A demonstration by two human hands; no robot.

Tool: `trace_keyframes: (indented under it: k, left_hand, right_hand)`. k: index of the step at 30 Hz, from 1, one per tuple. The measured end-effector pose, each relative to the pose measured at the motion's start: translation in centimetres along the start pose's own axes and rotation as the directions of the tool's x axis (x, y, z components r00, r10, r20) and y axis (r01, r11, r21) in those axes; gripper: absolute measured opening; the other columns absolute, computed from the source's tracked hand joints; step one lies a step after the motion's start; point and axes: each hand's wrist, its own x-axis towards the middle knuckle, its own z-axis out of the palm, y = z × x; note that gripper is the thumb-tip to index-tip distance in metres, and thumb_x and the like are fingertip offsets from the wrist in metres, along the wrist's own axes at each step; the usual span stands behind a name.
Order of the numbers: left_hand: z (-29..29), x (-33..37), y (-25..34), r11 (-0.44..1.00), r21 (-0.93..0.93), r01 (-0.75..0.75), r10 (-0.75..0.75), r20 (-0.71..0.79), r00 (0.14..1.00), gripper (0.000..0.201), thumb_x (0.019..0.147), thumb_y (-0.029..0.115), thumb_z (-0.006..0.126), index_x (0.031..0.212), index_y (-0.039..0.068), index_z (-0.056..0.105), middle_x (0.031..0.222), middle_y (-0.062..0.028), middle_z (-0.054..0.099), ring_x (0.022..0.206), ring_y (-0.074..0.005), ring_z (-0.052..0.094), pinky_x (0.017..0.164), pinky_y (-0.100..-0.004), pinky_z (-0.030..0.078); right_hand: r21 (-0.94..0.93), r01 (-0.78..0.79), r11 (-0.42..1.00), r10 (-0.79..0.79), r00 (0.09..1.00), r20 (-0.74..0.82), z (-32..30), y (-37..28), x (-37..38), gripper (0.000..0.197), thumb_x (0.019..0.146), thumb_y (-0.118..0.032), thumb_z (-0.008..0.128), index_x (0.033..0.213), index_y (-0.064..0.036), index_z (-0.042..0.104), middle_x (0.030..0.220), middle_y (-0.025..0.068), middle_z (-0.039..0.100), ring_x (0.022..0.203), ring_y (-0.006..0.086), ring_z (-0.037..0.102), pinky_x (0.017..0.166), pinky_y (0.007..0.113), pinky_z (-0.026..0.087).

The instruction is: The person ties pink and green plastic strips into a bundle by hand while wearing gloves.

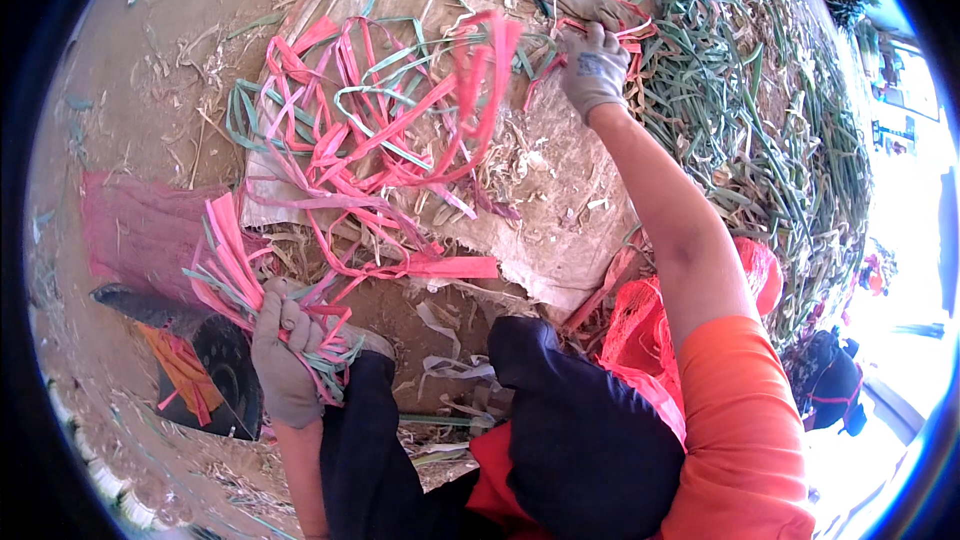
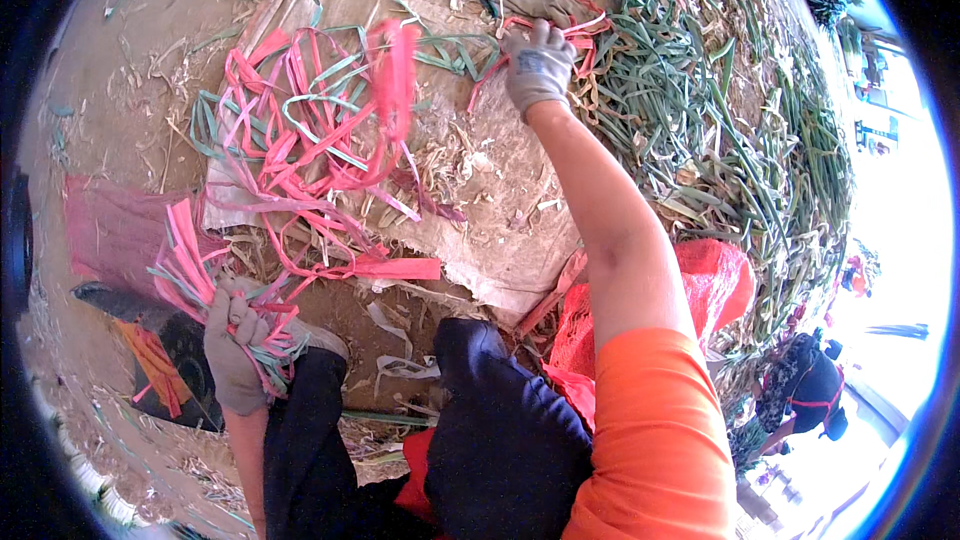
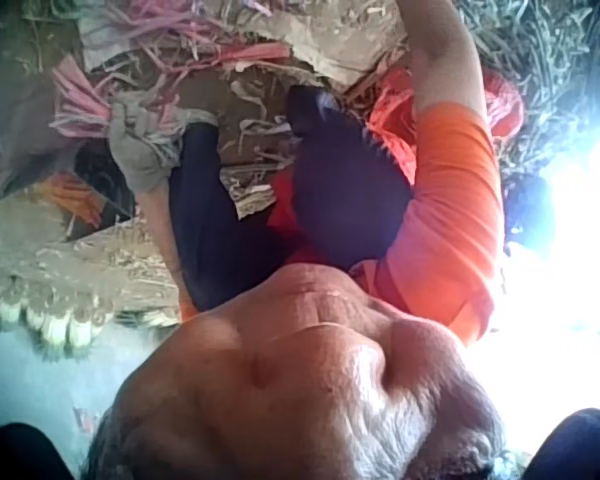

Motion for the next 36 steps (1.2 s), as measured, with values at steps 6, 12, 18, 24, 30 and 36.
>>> trace_keyframes:
  k: [6,12,18,24,30,36]
  left_hand:
    - [1.6,-0.5,-0.2,0.987,0.158,0.023,-0.016,-0.04,0.999,0.02,0.102,0.021,0.044,0.111,0.005,0.053,0.065,0.0053,0.038,0.047,-0.0035,0.029,0.046,-0.0215,0.026]
    - [1.1,1.5,-1.7,0.989,0.125,0.076,-0.087,0.081,0.993,0.02,0.1,0.019,0.046,0.109,0.003,0.055,0.067,0.003,0.041,0.05,-0.0068,0.033,0.051,-0.0224,0.032]
    - [-2.4,1.1,-1.5,0.896,0.434,-0.095,0.121,-0.034,0.992,0.034,0.098,0.025,0.047,0.121,0.001,0.054,0.088,-0.0089,0.058,0.061,-0.0156,0.055,0.056,-0.0249,0.048]
    - [-0.2,0.1,-0.8,0.934,0.356,0.038,-0.006,-0.09,0.996,0.043,0.097,0.028,0.042,0.131,0.002,0.047,0.105,-0.0152,0.062,0.085,-0.0288,0.067,0.065,-0.0392,0.06]
    - [0.8,0.8,-1.2,0.961,0.277,-0.023,0.059,-0.123,0.991,0.042,0.098,0.03,0.043,0.13,0.002,0.046,0.109,-0.0183,0.062,0.092,-0.0334,0.067,0.074,-0.0481,0.06]
    - [0.7,1.1,0.1,0.964,0.222,-0.15,0.226,-0.376,0.898,0.029,0.1,0.024,0.049,0.118,0.003,0.059,0.082,0.002,0.053,0.06,-0.0062,0.049,0.052,-0.0208,0.043]
  right_hand:
    - [0.137,0.188,0.973,-0.155,0.963,-0.222,-3.3,-4.7,-1.9,0.014,0.078,-0.022,0.061,0.091,-0.0164,0.063,0.097,0.0036,0.064,0.094,0.0263,0.059,0.088,0.044,0.039]
    - [0.712,0.595,0.372,-0.224,0.802,-0.554,-13.1,-18.0,-4.3,0.019,0.062,-0.011,0.062,0.08,-0.0104,0.054,0.091,0.0102,0.06,0.084,0.0317,0.057,0.074,0.045,0.045]
    - [0.5,0.606,0.619,-0.342,0.781,-0.522,-13.8,-16.7,-3.9,0.039,0.072,-0.017,0.066,0.11,-0.0108,0.059,0.114,0.014,0.059,0.105,0.0331,0.056,0.09,0.047,0.043]
    - [0.194,-0.397,0.897,0.398,0.917,0.032,-0.7,1.2,-0.7,0.039,0.081,-0.038,0.066,0.115,-0.0191,0.064,0.134,0.0168,0.049,0.126,0.0376,0.042,0.104,0.048,0.032]
    - [0.205,-0.428,0.88,0.406,0.903,0.14,1.1,3.3,-2.3,0.043,0.081,-0.033,0.06,0.121,-0.0174,0.059,0.128,0.0102,0.053,0.124,0.0332,0.044,0.103,0.049,0.03]
    - [0.474,0.263,0.84,-0.074,0.921,-0.381,-9.2,-6.9,-6.1,0.043,0.078,-0.015,0.066,0.121,-0.0081,0.059,0.121,0.009,0.055,0.117,0.0272,0.047,0.095,0.044,0.034]
